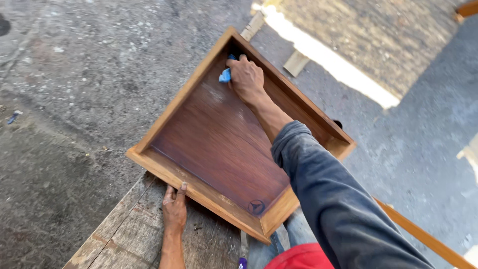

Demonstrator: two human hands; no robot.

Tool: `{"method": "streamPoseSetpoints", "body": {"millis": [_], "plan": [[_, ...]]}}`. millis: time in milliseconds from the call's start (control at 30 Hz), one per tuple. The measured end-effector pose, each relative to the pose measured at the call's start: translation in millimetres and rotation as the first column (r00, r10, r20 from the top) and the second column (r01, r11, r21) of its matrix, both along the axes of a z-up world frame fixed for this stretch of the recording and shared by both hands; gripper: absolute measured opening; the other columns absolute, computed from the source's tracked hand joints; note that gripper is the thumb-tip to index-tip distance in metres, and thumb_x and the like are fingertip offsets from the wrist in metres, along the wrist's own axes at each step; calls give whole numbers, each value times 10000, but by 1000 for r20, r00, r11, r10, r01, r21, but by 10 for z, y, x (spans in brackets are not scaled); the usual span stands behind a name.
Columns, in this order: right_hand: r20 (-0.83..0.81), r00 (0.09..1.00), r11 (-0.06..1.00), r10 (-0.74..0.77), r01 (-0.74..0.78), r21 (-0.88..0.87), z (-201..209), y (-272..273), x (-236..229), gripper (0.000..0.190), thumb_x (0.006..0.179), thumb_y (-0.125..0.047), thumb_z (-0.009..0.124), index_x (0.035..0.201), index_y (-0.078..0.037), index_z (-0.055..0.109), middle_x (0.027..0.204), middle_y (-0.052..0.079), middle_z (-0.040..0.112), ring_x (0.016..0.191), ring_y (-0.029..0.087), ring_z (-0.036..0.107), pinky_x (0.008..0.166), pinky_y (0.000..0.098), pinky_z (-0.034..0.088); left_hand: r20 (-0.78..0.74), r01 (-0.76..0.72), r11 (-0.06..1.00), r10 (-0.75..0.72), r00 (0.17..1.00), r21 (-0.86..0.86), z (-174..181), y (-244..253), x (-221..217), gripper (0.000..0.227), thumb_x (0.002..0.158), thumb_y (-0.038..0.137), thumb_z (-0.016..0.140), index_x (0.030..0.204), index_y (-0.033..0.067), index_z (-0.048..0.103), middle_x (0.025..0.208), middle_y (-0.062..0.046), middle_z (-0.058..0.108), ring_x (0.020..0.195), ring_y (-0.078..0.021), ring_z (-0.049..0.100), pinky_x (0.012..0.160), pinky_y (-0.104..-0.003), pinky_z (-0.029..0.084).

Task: The person stains a wooden drawer using a brush, applying a dark liquid to the interior surfaces of the drawer.

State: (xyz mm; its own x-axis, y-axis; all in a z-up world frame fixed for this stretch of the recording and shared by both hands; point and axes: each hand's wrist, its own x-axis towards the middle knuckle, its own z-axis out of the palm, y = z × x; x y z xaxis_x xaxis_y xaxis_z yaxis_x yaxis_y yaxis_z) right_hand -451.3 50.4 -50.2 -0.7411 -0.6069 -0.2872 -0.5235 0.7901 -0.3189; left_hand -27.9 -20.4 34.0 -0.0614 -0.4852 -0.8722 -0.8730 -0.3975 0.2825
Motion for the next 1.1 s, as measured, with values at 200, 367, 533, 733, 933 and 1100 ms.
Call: {"method": "streamPoseSetpoints", "body": {"millis": [200, 367, 533, 733, 933, 1100], "plan": [[76, 984, 986, -163, 164, -15, 80, 1817, 720, 539, 988, -42, 762, 1454, -295, 667, 1120, 133, 650, 908, 343, 729, 638, 498, 587, 33, 23, 1000, -22, 999, -12, -152, -21, 205, 1036, 971, 703, 615, 1825, 201, 313, 792, -31, 491, 568, -119, 331, 591, -401, 471], [176, 817, 829, -548, 505, 240, 398, 2842, 1260, 467, 995, -158, 762, 1453, -227, 704, 1259, 225, 667, 1014, 460, 755, 775, 566, 653, -79, -68, 996, 63, 995, -51, -125, 0, 150, 1044, 927, 598, 666, 1790, 116, 330, 1630, -147, 626, 1263, -255, 674, 1267, -460, 447], [203, 609, 642, -766, 730, 235, 480, 2427, 1226, 515, 991, -122, 680, 1495, -226, 715, 1319, 247, 648, 970, 442, 761, 776, 501, 667, -143, -110, 988, 95, 985, -105, -290, 17, 278, 940, 969, 519, 719, 1763, 98, 445, 1361, -41, 742, 1276, -182, 632, 1194, -380, 481], [235, 825, 791, -514, 562, -242, -304, 604, 634, 563, 946, -110, 708, 1482, -282, 727, 1484, 265, 688, 1238, 429, 754, 983, 480, 686, 20, -115, 992, 116, 993, -57, -99, 38, 101, 1151, 863, 619, 693, 1815, 152, 245, 1631, -163, 539, 1577, -433, 482, 1322, -623, 382], [236, 933, 902, -271, 332, -275, 9, 227, 393, 627, 859, -48, 781, 1415, -304, 646, 1345, 174, 634, 1046, 461, 728, 777, 587, 606, -98, -192, 980, 186, 978, -52, -144, 11, 156, 1058, 897, 483, 724, 1785, 106, 288, 1722, -143, 507, 1549, -366, 538, 1307, -530, 440], [467, 539, 657, -701, 743, 128, 101, 1740, 899, 533, 1011, -677, 473, 1344, -291, 629, 1142, 222, 763, 1087, 436, 759, 873, 524, 503, -58, -227, 974, 225, 973, -22, -201, -32, 165, 1073, 892, 440, 752, 1798, 141, 260, 1755, -199, 462, 1525, -472, 539, 1290, -580, 455]]}}
